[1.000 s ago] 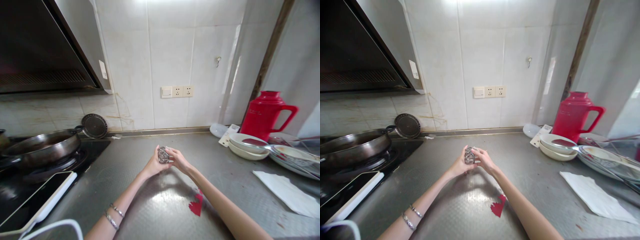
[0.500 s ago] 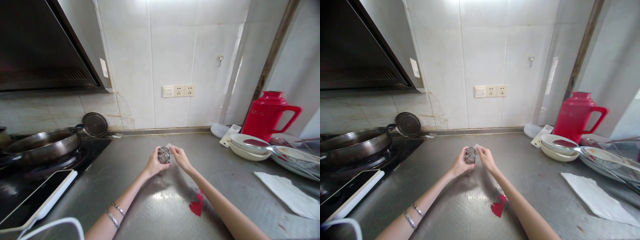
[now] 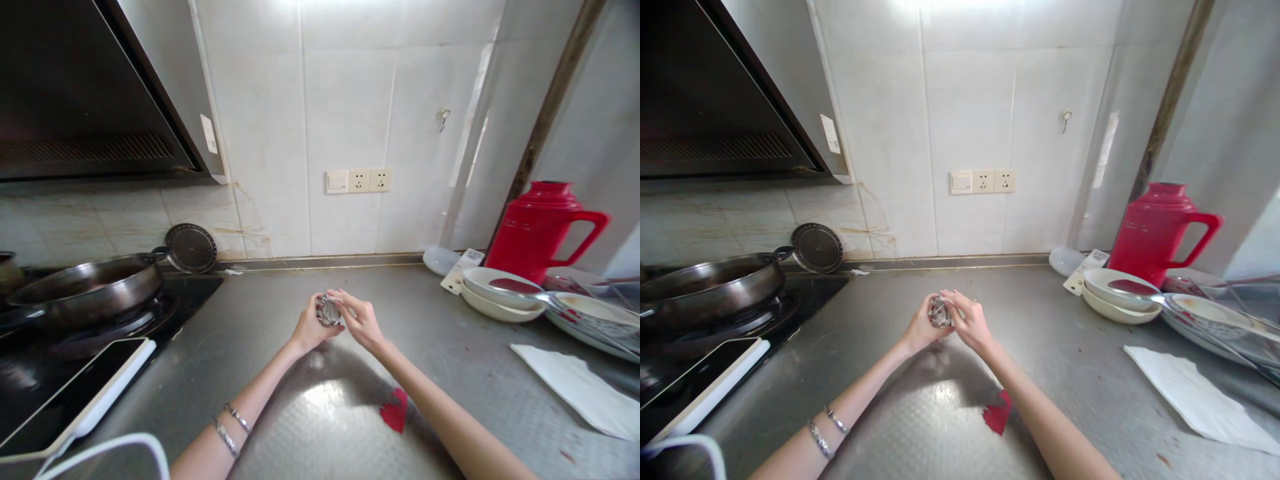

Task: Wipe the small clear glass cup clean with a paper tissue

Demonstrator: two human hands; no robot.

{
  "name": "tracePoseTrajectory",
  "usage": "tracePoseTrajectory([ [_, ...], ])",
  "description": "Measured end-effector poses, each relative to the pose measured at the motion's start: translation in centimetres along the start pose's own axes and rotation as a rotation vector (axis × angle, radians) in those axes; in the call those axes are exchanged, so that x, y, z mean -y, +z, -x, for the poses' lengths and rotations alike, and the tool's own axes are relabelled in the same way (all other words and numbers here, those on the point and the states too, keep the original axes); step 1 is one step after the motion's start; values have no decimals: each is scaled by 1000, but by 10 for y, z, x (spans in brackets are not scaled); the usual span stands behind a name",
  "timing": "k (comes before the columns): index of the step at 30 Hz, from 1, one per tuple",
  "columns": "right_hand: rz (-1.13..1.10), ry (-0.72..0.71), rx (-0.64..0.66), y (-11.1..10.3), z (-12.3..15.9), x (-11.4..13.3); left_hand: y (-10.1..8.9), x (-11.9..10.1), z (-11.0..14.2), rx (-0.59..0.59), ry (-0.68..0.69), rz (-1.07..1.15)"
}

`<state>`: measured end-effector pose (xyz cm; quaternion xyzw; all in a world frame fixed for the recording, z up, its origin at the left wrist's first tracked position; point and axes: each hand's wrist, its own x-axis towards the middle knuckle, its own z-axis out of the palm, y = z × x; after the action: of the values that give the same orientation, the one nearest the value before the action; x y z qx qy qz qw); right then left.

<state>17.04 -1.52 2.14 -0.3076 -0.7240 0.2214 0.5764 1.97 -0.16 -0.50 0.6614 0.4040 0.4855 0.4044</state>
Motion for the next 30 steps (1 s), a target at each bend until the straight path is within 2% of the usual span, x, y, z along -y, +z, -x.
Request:
tracePoseTrajectory([
  [4,15,-80,58,6,2,11,-2,4,-3,-6,6,-8],
  [7,18,-80,99,10,2,21,-6,4,-5,-25,-20,7],
  [10,-5,12,-32,8,-1,24,-8,2,-7,-20,-8,-6],
  [12,-8,91,-174,3,-5,21,-8,1,-6,-18,23,-42],
  [14,13,137,-242,-2,-8,15,-7,1,-5,-12,65,-98],
  [17,58,156,-152,-5,-9,5,-4,-1,-1,53,132,-174],
  [20,57,101,-36,-3,-6,1,-1,-6,3,109,158,-195],
  [26,90,-114,71,1,2,6,1,-13,4,96,231,-190],
  [30,141,-198,115,1,5,7,2,-9,2,63,203,-219],
])
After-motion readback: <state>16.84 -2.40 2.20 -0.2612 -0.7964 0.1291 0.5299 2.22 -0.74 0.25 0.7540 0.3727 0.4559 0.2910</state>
